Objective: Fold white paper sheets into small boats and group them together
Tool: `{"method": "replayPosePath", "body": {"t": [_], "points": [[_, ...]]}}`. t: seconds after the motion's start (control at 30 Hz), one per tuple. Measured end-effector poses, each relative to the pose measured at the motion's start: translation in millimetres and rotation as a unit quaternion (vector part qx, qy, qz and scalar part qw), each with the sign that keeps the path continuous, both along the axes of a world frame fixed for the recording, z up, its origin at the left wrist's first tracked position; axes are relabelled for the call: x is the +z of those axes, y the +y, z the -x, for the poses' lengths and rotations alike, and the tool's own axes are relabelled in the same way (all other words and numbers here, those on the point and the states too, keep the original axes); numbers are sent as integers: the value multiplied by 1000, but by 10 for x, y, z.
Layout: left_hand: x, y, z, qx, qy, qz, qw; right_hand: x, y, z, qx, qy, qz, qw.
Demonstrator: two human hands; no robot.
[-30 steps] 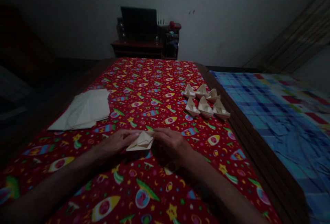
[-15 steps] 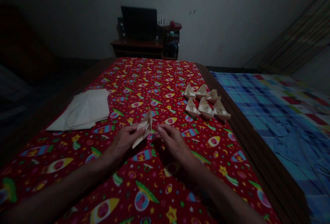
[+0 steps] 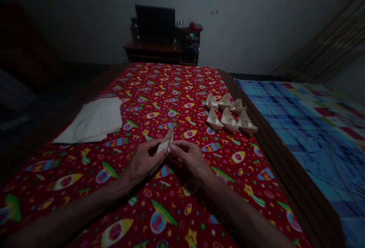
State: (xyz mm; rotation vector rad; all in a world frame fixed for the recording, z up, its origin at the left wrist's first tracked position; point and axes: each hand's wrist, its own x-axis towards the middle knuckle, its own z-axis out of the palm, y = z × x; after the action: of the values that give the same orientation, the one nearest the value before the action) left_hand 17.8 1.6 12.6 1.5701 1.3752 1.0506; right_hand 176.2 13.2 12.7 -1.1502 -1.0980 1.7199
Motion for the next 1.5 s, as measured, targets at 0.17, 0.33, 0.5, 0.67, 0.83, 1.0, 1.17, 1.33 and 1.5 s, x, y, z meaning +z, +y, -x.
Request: {"method": "replayPosePath", "body": {"t": [0.17,0.33,0.5,0.67,0.83,1.0,1.17,1.33,1.5], "points": [[-6,-13,-2,2,33,-25,999,98,-29,13,38,-11,-5,999],[-21,4,9,-7,-8,6,1000,113,-32,6,49,-47,-30,997],[-56,18,-2,-30,-66,40,997,37,-47,1,38,-90,-94,991],[-83,16,-6,-31,-65,41,997,-54,-60,4,33,-148,-195,969],[-89,16,13,-30,-20,24,999,-45,-92,-11,9,-287,-230,930],[-59,29,29,-50,-55,71,995,11,-121,-24,-21,-414,-288,863],[46,43,51,-74,-127,177,973,23,-118,-28,-28,-444,-289,848],[101,46,89,-94,-145,181,968,-6,-128,-45,-16,-433,-279,857],[106,41,136,-155,-185,231,943,2,-130,-32,-14,-433,-267,861]]}}
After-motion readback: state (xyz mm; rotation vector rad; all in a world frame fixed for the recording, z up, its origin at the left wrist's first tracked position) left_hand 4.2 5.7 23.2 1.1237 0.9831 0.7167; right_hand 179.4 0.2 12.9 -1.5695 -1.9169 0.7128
